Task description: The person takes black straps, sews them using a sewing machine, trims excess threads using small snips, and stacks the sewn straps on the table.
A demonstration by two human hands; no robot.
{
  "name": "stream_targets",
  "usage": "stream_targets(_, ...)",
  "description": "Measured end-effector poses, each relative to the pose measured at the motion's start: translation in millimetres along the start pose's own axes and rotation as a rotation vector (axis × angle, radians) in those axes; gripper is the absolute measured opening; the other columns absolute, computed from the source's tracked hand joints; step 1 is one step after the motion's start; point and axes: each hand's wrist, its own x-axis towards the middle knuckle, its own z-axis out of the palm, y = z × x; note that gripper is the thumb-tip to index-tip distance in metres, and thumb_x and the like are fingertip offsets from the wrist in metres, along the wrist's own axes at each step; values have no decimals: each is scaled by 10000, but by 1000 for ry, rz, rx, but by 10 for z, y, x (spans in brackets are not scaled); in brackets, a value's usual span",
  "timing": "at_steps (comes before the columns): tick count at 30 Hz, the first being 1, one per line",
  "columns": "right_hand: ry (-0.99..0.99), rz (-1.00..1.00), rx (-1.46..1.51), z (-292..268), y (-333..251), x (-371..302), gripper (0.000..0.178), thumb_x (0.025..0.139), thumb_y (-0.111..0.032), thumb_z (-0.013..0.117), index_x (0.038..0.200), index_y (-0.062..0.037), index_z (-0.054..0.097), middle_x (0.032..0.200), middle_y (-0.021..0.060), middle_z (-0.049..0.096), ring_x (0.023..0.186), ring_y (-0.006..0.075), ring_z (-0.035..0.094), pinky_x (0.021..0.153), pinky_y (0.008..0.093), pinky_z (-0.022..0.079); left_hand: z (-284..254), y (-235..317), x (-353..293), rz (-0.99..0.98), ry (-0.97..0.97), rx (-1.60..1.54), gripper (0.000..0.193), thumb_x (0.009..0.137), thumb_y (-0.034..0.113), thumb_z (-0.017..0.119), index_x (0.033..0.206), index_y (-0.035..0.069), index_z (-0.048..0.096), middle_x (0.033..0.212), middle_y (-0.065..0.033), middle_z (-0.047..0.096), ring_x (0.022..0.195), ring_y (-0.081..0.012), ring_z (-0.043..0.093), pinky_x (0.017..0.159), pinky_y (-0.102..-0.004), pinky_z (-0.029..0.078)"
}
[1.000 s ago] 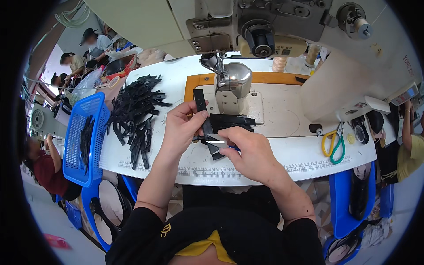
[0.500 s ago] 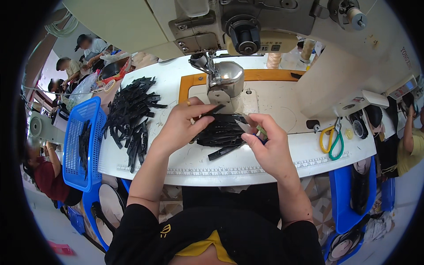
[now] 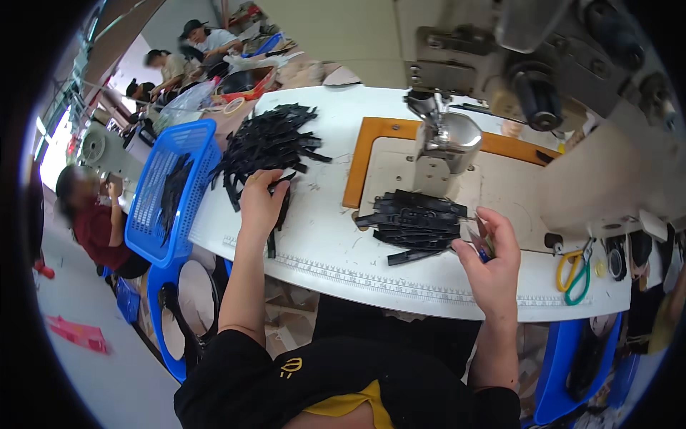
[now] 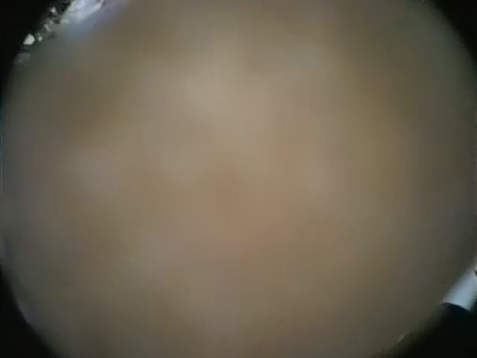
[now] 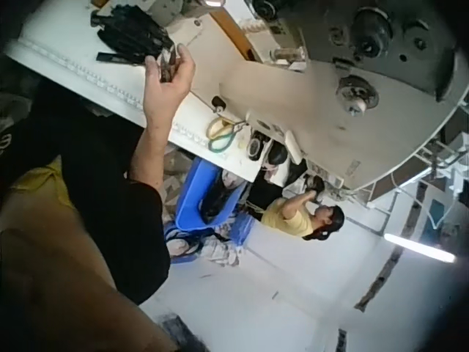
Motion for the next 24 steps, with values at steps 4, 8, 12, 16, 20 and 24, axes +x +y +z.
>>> stream_targets(4,-50,-10,-7,302,-14,-120,407,757,51,609,1141,-4,485,1032,44,529,850,90,516,757,207,424,-63,-519,-148,64,-109,69,318,690,153,703,962,0,642,942,-129,598,857,-308,578,787,-358,458)
stream_targets(8,-53,0,-31,549,-37,-260,381,758,50,610,1118,-11,498,980,16,526,755,51,482,675,183,413,-56,-661,-53,-21,-157,76,275,691,153,700,920,8,655,910,-136,573,826,-319,579,757,-375,465)
stream_targets(12,-75,-19,-16,597,-123,-237,365,755,53,612,1098,-8,502,920,-3,500,716,44,453,645,178,394,-119,-828,105,50,-243,148,234,711,136,685,902,5,654,829,-123,587,780,-299,591,685,-359,477)
stream_targets(16,-60,-92,-35,580,-195,-177,292,749,58,613,1019,-4,523,855,-13,468,693,44,424,605,182,375,-263,-544,202,-96,-220,-184,162,764,112,667,867,-10,636,695,-79,609,624,-189,599,562,-272,462)
stream_targets(20,-144,-340,-89,685,-364,37,235,682,47,665,857,-16,521,872,42,495,683,83,462,577,200,392,-373,101,216,-306,-260,-839,114,833,118,634,840,12,592,698,-23,604,580,-81,579,502,-194,418)
stream_targets(24,-155,-656,-313,762,-625,299,339,608,7,719,894,-49,546,987,106,541,624,195,567,545,256,448,-312,837,220,-300,-407,-1227,148,854,127,610,875,-4,545,711,-58,611,612,-130,619,517,-204,473)
